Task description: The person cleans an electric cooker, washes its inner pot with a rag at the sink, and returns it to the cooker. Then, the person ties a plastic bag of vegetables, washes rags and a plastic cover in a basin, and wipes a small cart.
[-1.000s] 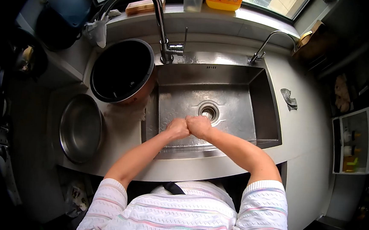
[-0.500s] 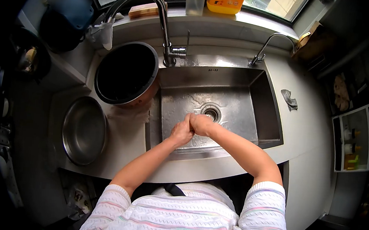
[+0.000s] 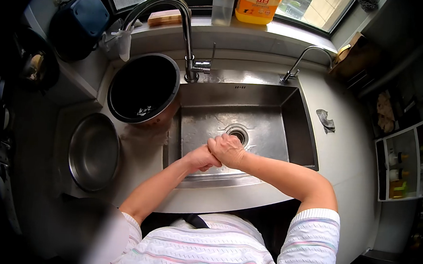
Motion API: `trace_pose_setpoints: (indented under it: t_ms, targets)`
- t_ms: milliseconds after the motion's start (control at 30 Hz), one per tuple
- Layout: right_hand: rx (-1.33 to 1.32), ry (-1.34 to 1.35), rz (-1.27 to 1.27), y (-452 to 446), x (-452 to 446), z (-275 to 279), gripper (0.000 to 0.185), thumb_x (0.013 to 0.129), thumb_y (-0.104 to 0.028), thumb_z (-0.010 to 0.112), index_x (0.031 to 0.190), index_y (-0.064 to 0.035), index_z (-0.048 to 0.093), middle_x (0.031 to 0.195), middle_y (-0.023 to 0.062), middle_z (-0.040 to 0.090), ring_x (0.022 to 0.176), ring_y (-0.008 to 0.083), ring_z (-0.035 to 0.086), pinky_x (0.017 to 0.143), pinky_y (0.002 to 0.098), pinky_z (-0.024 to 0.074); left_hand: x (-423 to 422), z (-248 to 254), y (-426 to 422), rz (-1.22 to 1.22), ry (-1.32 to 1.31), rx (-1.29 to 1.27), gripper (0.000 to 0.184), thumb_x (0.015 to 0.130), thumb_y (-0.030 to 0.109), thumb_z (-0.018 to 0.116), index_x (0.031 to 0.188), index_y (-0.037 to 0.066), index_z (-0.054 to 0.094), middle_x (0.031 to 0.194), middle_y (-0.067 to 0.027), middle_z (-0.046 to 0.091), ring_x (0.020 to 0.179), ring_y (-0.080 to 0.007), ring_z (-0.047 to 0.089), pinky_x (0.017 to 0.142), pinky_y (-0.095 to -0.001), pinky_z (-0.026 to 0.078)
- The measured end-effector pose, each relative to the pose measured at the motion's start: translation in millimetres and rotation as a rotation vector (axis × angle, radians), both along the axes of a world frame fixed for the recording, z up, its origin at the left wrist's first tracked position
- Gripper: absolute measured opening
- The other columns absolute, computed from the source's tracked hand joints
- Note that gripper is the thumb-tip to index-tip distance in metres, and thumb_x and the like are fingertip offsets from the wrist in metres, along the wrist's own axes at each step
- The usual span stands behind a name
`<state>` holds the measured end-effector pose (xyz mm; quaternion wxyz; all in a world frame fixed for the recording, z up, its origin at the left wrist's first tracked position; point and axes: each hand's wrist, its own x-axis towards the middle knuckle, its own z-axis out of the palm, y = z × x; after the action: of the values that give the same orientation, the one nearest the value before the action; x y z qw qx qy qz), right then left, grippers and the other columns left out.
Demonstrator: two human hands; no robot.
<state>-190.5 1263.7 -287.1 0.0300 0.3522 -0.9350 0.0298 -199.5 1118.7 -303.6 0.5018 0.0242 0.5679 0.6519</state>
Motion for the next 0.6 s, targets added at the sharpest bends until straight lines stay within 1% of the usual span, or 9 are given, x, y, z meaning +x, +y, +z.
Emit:
trace_pose_setpoints:
  t_ms: [67,100,167,267,367,467,500,567,600]
  targets:
    - [0.16,-0.18,-0.091,-5.4,-5.6,-3.2,0.015,0.072,-0.017,0.055,0.081,-0.0041,0.052,0.072,0.0119,0.06,0.07,0.0261,0.062,0.058,0.0354,0.0491,-1.3,-22.1,3.8,0.005,0.162,-0.131,0.008,0.06,0.001,0.063,0.061,0.005,0.055,0.05,-0.0045,0.049,0.039,-0.0146,0.045,0.034,-0.0305,0.031]
    - [0.134,-0.314,-0.157,-9.5,-7.5,-2.9,0.014,0.073,-0.014,0.054,0.081,-0.0033,0.055,0.075,0.0141,0.063,0.073,0.0284,0.064,0.062,0.0378,0.0501,0.3,-29.1,5.3,-0.025,0.376,-0.303,0.005,0.061,0.004,0.062,0.064,0.004,0.058,0.055,-0.0086,0.053,0.046,-0.0195,0.05,0.04,-0.0332,0.037]
    - [0.106,-0.386,-0.258,-13.8,-5.8,-23.9,0.013,0.072,-0.014,0.054,0.081,-0.0047,0.057,0.078,0.0142,0.064,0.075,0.0293,0.063,0.063,0.0395,0.0498,6.2,-41.6,7.7,-0.085,0.803,-0.645,0.009,0.064,0.009,0.061,0.07,0.003,0.064,0.066,-0.0167,0.062,0.06,-0.0292,0.062,0.053,-0.0388,0.049]
    - [-0.017,-0.541,-0.384,-16.2,-3.5,-59.5,0.015,0.068,-0.014,0.056,0.078,-0.0053,0.063,0.082,0.0169,0.064,0.078,0.034,0.062,0.068,0.0417,0.0493,3.4,-53.8,2.4,-0.183,0.928,-0.867,0.016,0.067,0.016,0.059,0.077,0.006,0.067,0.082,-0.02,0.063,0.082,-0.0344,0.062,0.073,-0.0422,0.05]
    - [-0.089,-0.701,-0.468,-19.2,-9.6,-75.5,0.016,0.065,-0.014,0.059,0.075,-0.0026,0.065,0.08,0.0206,0.062,0.077,0.0363,0.061,0.069,0.0407,0.0489,-0.1,-46.8,-2.8,-0.17,1.045,-0.861,0.018,0.067,0.016,0.059,0.081,0.006,0.066,0.083,-0.0177,0.064,0.079,-0.0332,0.063,0.07,-0.0421,0.05]
    - [-0.259,-0.768,-0.528,-12.7,-18.4,-74.2,0.019,0.066,-0.013,0.057,0.078,-0.0005,0.066,0.081,0.0236,0.061,0.08,0.0373,0.061,0.069,0.0412,0.049,-9.9,-54.8,-5.5,-0.093,0.993,-0.897,0.026,0.068,0.018,0.059,0.091,0.005,0.063,0.086,-0.0191,0.063,0.082,-0.0307,0.063,0.071,-0.0404,0.05]
    - [-0.311,-0.763,-0.581,-12.1,-19.5,-62.0,0.021,0.067,-0.015,0.057,0.079,0.0007,0.065,0.079,0.0248,0.061,0.078,0.0375,0.061,0.068,0.0416,0.0488,-10.8,-60.0,-8.5,-0.049,0.939,-0.791,0.03,0.067,0.02,0.061,0.094,0.005,0.062,0.086,-0.0181,0.063,0.082,-0.0301,0.062,0.07,-0.0409,0.05]
    - [-0.325,-0.626,-0.626,-6.1,-21.8,-80.4,0.021,0.066,-0.017,0.061,0.079,0.0001,0.064,0.078,0.024,0.061,0.078,0.0381,0.061,0.068,0.0414,0.0491,-12.1,-59.9,-14.4,0.039,0.826,-0.585,0.04,0.066,0.023,0.066,0.101,0.005,0.058,0.086,-0.0161,0.063,0.082,-0.029,0.062,0.07,-0.0419,0.05]
    - [-0.359,-0.595,-0.648,-4.3,-21.1,-84.8,0.022,0.065,-0.018,0.063,0.079,-0.0004,0.064,0.078,0.0235,0.062,0.078,0.0383,0.061,0.067,0.0414,0.0492,-10.1,-54.2,-13.4,0.045,0.592,-0.458,0.04,0.069,0.025,0.065,0.103,0.006,0.057,0.091,-0.0153,0.062,0.085,-0.0292,0.062,0.071,-0.0435,0.05]
